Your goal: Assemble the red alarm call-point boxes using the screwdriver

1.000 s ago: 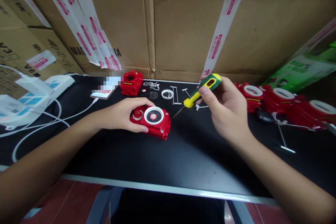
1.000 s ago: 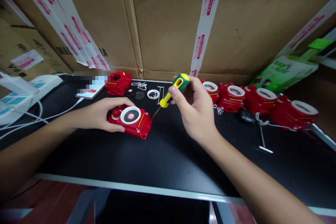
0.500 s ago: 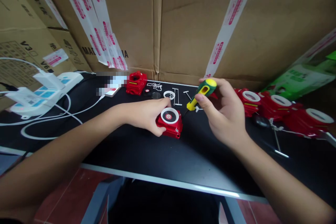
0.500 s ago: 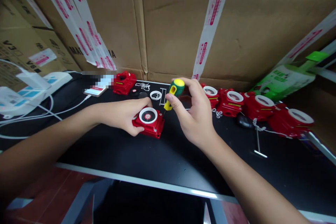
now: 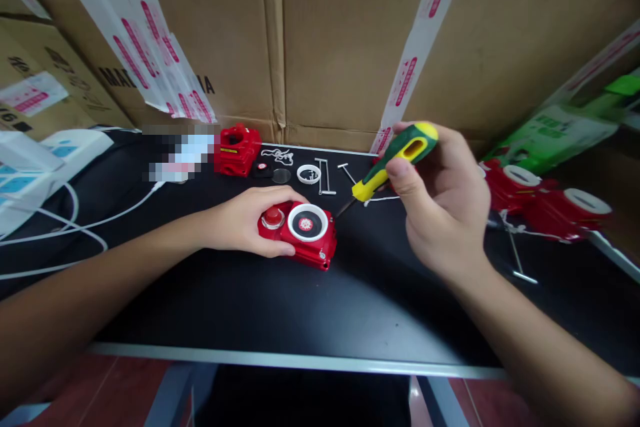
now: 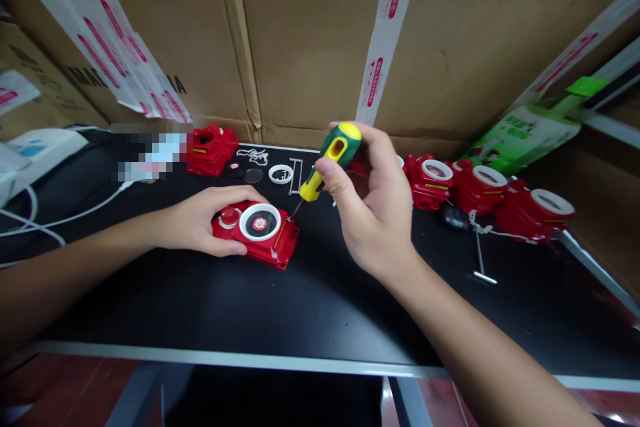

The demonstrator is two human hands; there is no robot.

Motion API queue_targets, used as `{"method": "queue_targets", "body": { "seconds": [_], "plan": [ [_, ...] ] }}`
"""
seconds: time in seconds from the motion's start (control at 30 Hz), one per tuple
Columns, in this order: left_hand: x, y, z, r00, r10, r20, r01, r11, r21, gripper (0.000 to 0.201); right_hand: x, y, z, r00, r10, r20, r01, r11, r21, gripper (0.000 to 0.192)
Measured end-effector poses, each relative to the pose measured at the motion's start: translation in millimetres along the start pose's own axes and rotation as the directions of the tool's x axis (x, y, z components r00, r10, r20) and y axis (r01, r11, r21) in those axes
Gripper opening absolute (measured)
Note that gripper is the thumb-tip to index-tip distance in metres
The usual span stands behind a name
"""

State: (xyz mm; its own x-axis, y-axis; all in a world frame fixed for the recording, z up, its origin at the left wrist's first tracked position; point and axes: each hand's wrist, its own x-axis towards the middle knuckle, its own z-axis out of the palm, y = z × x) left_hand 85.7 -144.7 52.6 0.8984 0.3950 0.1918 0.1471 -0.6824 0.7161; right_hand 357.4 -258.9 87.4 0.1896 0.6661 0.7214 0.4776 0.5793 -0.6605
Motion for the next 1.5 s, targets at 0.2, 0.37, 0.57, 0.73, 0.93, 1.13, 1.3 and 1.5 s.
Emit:
{"method": "queue_targets", "body": {
  "seconds": [0.2,0.37,0.57,0.73,0.93,1.13,1.3,1.5],
  "plan": [
    [0,2,0.3,1.000,0.006,-0.007,-0.006,1.000,0.017,0.061,1,-5,0,0.998,-0.028,-0.051,0.026,0.999,-0.038,0.027],
    [1,4,0.9,1.000,0.012,-0.008,-0.012,1.000,0.017,0.059,-3,2,3,1.000,-0.008,-0.009,0.008,1.000,-0.012,0.031],
    [0,4,0.6,1.000,-0.011,0.000,0.011,1.000,0.018,0.061,-2,-4,0,0.998,0.047,0.036,-0.046,0.999,-0.017,0.030],
    [-1,6,0.6,1.000,-0.028,0.006,0.028,0.999,0.021,0.063,0,-6,0,0.996,0.084,0.042,-0.083,0.996,-0.030,0.038],
    [-2,11,2.5,0.996,-0.067,0.061,0.067,0.998,0.000,0.063,3,-8,3,0.988,0.139,0.066,-0.144,0.985,0.095,0.048],
    [-3,10,3.8,0.994,-0.075,0.079,0.076,0.997,-0.013,0.073,5,-7,5,0.978,0.173,0.118,-0.190,0.971,0.145,0.056],
    [-3,11,2.8,0.993,-0.086,0.075,0.086,0.996,-0.002,0.076,4,-5,3,0.976,0.181,0.125,-0.192,0.978,0.085,0.050],
    [-3,13,0.7,0.990,-0.120,0.080,0.118,0.993,0.029,0.079,2,-10,3,0.983,0.136,0.121,-0.150,0.982,0.113,0.043]
  ]
}}
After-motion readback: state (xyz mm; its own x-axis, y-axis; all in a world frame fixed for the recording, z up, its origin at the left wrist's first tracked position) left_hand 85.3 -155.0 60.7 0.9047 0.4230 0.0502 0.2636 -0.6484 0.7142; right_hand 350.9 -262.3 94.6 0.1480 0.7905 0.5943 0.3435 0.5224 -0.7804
